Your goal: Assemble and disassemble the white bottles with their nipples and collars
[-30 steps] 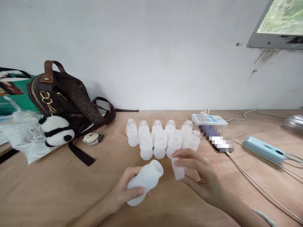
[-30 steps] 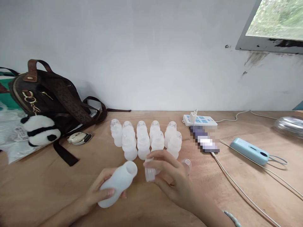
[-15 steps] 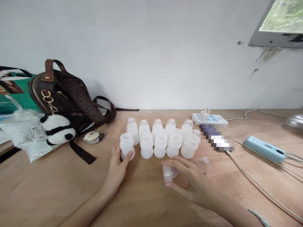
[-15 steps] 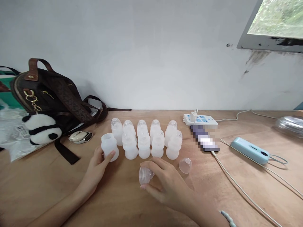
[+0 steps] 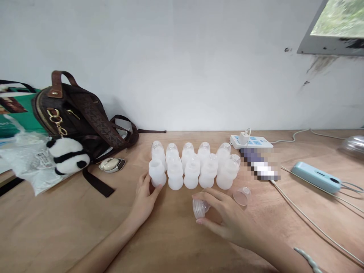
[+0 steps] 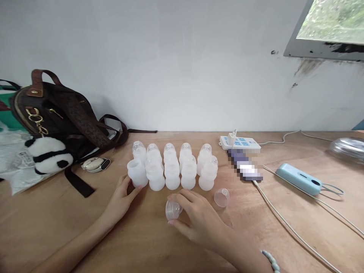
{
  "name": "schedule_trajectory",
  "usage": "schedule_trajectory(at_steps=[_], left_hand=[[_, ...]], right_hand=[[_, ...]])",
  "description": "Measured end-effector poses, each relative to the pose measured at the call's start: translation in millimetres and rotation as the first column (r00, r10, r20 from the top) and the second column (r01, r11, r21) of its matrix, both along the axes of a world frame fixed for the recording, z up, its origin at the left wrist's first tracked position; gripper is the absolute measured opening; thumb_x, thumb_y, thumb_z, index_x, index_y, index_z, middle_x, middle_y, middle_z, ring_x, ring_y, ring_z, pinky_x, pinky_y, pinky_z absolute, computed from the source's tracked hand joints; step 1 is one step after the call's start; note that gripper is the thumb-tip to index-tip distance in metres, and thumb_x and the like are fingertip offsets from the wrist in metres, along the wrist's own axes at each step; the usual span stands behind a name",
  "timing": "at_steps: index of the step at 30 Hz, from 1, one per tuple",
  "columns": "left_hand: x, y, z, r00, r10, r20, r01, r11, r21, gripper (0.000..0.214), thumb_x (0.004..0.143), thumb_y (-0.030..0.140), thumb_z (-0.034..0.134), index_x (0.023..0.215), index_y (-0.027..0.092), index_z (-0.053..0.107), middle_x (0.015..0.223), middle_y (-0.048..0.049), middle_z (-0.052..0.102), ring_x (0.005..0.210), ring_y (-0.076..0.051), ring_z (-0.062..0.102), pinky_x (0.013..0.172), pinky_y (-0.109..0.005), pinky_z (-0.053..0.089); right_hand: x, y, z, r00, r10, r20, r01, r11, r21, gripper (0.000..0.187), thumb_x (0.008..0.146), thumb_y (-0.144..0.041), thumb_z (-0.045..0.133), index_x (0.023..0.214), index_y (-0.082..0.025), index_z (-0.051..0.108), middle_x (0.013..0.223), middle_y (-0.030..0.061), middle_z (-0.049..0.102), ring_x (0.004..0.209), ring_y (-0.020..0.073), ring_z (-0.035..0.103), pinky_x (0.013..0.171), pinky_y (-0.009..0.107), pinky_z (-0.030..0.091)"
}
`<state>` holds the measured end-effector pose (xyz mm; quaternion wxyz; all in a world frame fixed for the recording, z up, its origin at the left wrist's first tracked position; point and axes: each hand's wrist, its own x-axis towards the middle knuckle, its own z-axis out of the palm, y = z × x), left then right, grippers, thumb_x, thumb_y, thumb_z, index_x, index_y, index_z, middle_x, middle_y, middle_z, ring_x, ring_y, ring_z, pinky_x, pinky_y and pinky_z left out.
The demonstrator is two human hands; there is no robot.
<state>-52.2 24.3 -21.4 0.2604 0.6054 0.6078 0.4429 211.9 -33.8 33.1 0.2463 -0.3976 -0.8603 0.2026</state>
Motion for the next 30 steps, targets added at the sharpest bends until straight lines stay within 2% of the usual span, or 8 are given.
schedule_trajectory(at_steps=[4, 7, 9, 11, 15, 19, 22, 30], left_hand=[[3.9, -8.6, 5.1, 0.983, 0.16, 0.095, -0.169, 0.981, 0.097, 0.067, 0.072, 0.035, 0.065, 0.135, 0.021, 0.045, 0.137, -0.0119, 0.041, 0.132, -0.035, 0.04, 0.112, -0.055, 0.031], [12.2, -24.5, 13.2, 0.954, 0.195, 0.226, -0.258, 0.922, 0.291, 0.052, 0.079, 0.032, 0.065, 0.128, 0.027, 0.048, 0.132, -0.007, 0.048, 0.122, -0.028, 0.047, 0.103, -0.045, 0.037], [20.1, -37.2, 18.9, 0.958, 0.063, 0.281, -0.16, 0.928, 0.336, 0.031, 0.083, 0.03, 0.065, 0.113, 0.027, 0.057, 0.112, -0.0029, 0.058, 0.104, -0.022, 0.053, 0.091, -0.036, 0.041], [28.7, -48.2, 23.5, 0.932, -0.18, 0.314, 0.102, 0.963, 0.249, 0.011, 0.088, 0.031, 0.063, 0.096, 0.024, 0.063, 0.089, -0.0004, 0.058, 0.083, -0.018, 0.053, 0.077, -0.03, 0.042], [42.4, -58.7, 27.0, 0.747, -0.497, 0.441, 0.554, 0.833, 0.002, 0.025, 0.091, 0.041, 0.062, 0.083, 0.018, 0.07, 0.077, -0.0008, 0.057, 0.066, -0.014, 0.048, 0.063, -0.025, 0.038], [46.9, -58.9, 27.8, 0.6, -0.476, 0.643, 0.703, 0.697, -0.141, 0.037, 0.089, 0.05, 0.064, 0.078, 0.015, 0.074, 0.066, 0.0009, 0.052, 0.059, -0.011, 0.037, 0.056, -0.023, 0.03], [46.3, -58.7, 32.1, 0.565, -0.372, 0.737, 0.732, 0.637, -0.241, 0.035, 0.083, 0.048, 0.073, 0.075, 0.014, 0.076, 0.064, 0.0007, 0.052, 0.06, -0.01, 0.036, 0.055, -0.022, 0.029], [47.4, -57.2, 40.4, 0.542, -0.254, 0.801, 0.744, 0.589, -0.316, 0.027, 0.072, 0.04, 0.084, 0.073, 0.014, 0.078, 0.065, 0.0, 0.056, 0.063, -0.011, 0.041, 0.057, -0.02, 0.034]], right_hand=[[0.4, 0.7, -4.5, 0.999, -0.039, -0.023, 0.039, 0.999, 0.016, 0.039, 0.084, -0.014, 0.07, 0.12, -0.019, 0.055, 0.11, 0.0081, 0.069, 0.098, 0.0242, 0.068, 0.082, 0.038, 0.057], [0.8, 1.7, -8.7, 0.992, -0.083, -0.095, 0.089, 0.994, 0.061, 0.037, 0.082, -0.014, 0.074, 0.112, -0.019, 0.053, 0.103, 0.008, 0.071, 0.093, 0.0234, 0.07, 0.078, 0.035, 0.059], [0.7, 1.8, -10.0, 0.986, -0.08, -0.146, 0.096, 0.99, 0.108, 0.03, 0.085, -0.019, 0.074, 0.106, -0.02, 0.052, 0.096, 0.0062, 0.071, 0.086, 0.0217, 0.07, 0.073, 0.032, 0.059], [-0.2, 1.2, -9.8, 0.977, -0.044, -0.206, 0.078, 0.984, 0.158, 0.022, 0.09, -0.027, 0.07, 0.103, -0.022, 0.053, 0.094, 0.0056, 0.071, 0.085, 0.0203, 0.07, 0.073, 0.031, 0.059], [-4.4, -2.7, -9.6, 0.949, 0.109, -0.297, -0.021, 0.958, 0.285, 0.015, 0.098, -0.031, 0.06, 0.109, -0.021, 0.058, 0.106, 0.0094, 0.072, 0.095, 0.0191, 0.07, 0.08, 0.029, 0.06], [-9.6, -8.0, -14.9, 0.961, 0.171, -0.217, -0.066, 0.904, 0.422, 0.015, 0.099, -0.022, 0.057, 0.111, -0.016, 0.063, 0.111, 0.0125, 0.072, 0.09, 0.0194, 0.069, 0.079, 0.031, 0.061], [-12.9, -10.3, -18.6, 0.964, 0.178, -0.198, -0.062, 0.873, 0.483, 0.013, 0.098, -0.017, 0.056, 0.108, -0.015, 0.064, 0.112, 0.0132, 0.072, 0.086, 0.0195, 0.067, 0.076, 0.033, 0.062], [-16.2, -10.2, -19.8, 0.965, 0.185, -0.186, -0.069, 0.864, 0.499, 0.012, 0.098, -0.015, 0.054, 0.105, -0.016, 0.064, 0.11, 0.0126, 0.07, 0.082, 0.0183, 0.064, 0.072, 0.031, 0.061]])
